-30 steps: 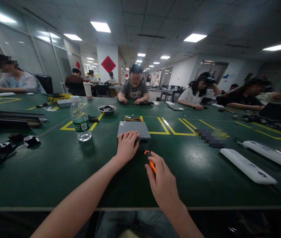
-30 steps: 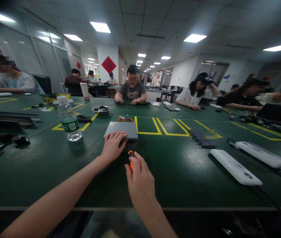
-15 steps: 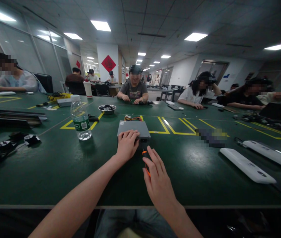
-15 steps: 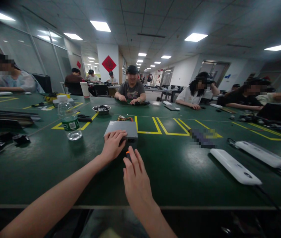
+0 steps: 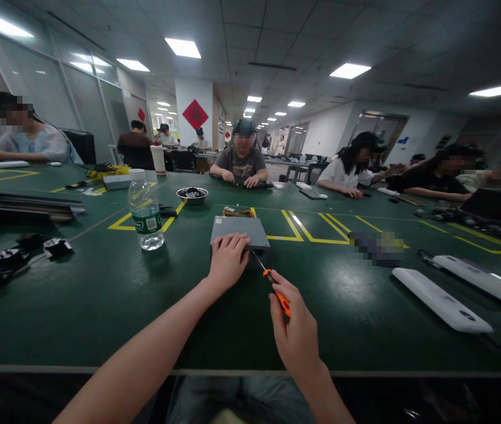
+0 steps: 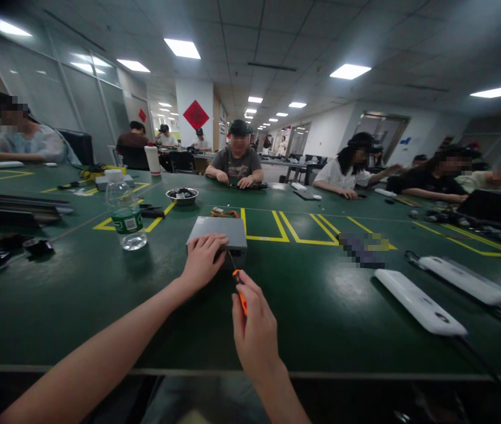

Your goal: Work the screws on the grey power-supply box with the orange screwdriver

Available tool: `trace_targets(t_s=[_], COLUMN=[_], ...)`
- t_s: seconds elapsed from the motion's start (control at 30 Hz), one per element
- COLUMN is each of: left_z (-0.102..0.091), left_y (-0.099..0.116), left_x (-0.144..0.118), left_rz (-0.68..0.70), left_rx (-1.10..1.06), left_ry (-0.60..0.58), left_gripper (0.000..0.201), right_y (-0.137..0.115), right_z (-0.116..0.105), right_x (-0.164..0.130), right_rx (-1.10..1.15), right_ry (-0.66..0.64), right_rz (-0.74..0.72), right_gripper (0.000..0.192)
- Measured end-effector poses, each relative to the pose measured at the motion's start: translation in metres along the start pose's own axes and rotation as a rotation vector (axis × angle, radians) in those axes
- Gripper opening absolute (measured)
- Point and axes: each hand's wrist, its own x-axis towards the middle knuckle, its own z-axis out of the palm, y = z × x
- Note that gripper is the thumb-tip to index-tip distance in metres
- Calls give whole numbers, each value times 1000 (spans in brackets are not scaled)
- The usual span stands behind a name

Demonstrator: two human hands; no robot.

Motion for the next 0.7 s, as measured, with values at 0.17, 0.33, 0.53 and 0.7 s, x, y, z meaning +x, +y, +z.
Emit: trace_targets(t_s=[0.17, 0.33, 0.53, 0.7], left_z=[-1, -5, -15, -20], left_y=[-2, 0, 7, 12], left_x=[-2, -6, -10, -12], left_rz=[16, 36, 65, 117], left_rx=[4, 25, 52, 40], left_ry=[0, -31, -60, -96], left_gripper=[30, 36, 40, 32], right_y=[15, 18, 15, 17], right_z=[-10, -9, -8, -6], right_x=[-10, -15, -13, -13], right_rx=[-39, -51, -48, -43], right_ry=[74, 55, 62, 54], right_rz=[51, 68, 89, 104], right_gripper=[21, 21, 20, 19])
